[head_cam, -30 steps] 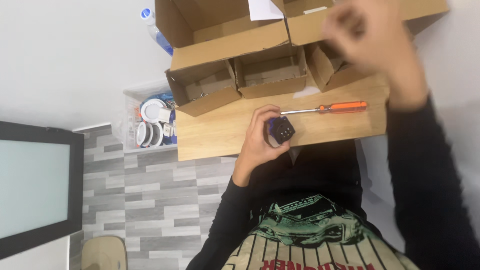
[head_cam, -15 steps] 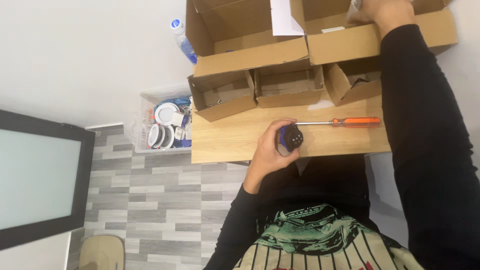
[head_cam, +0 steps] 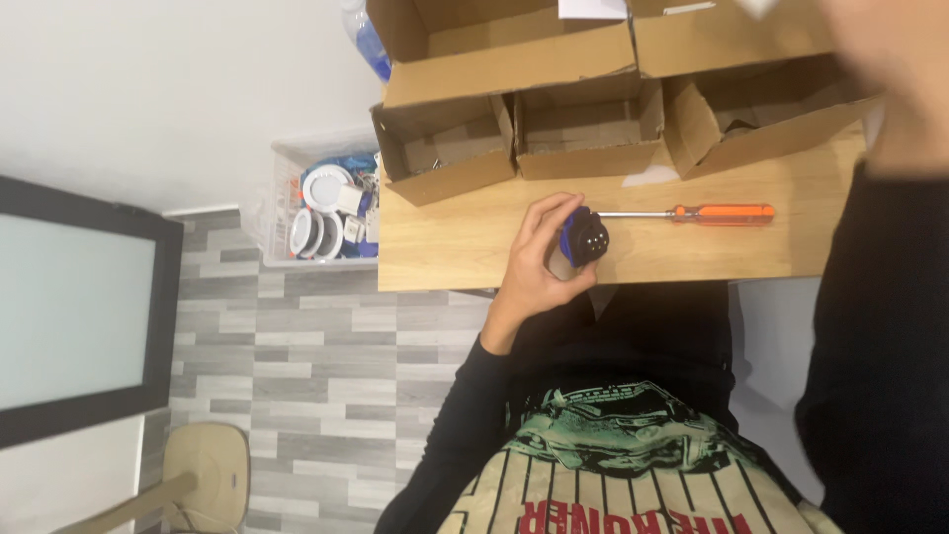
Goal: The person uses a screwdriver to tighten screws on a blue electrical box, then places it in a cardboard box. They pick up a black socket outlet, place it in the box, and then pick up another blue electrical box to begin screwing it together.
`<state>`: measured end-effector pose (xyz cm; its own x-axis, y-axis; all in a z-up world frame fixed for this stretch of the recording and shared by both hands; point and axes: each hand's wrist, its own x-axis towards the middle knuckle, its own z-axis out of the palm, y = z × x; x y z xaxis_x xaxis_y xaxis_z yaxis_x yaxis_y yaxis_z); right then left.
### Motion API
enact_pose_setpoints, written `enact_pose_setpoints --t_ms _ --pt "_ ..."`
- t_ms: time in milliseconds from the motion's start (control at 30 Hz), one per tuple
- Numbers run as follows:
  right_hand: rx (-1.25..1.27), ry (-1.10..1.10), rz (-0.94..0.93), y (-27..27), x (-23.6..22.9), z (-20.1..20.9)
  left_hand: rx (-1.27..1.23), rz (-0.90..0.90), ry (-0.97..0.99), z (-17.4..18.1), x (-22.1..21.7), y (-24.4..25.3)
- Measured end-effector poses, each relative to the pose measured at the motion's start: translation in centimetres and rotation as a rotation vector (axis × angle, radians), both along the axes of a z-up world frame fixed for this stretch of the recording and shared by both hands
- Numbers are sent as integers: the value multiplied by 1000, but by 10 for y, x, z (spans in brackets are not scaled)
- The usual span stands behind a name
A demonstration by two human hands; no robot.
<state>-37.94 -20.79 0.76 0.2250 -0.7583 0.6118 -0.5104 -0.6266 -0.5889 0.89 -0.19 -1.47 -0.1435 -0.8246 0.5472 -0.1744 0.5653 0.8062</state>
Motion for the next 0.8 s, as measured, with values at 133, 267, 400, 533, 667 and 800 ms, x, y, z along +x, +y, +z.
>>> enact_pose_setpoints --t_ms 133,267,400,533,667,800 --pt "-15 -46 142 115 63 59 101 -77 123 5 6 9" --pt "110 -159 343 191 94 35 198 -221 330 2 14 17" --pt "199 -138 306 218 119 6 183 -190 321 16 17 21" --pt "263 -240 229 222 138 0 37 -103 156 35 11 15" --pt "333 -212 227 222 135 -8 -52 -146 -27 49 6 10" --pt "362 -261 256 221 136 -7 -26 -230 -60 41 -3 1"
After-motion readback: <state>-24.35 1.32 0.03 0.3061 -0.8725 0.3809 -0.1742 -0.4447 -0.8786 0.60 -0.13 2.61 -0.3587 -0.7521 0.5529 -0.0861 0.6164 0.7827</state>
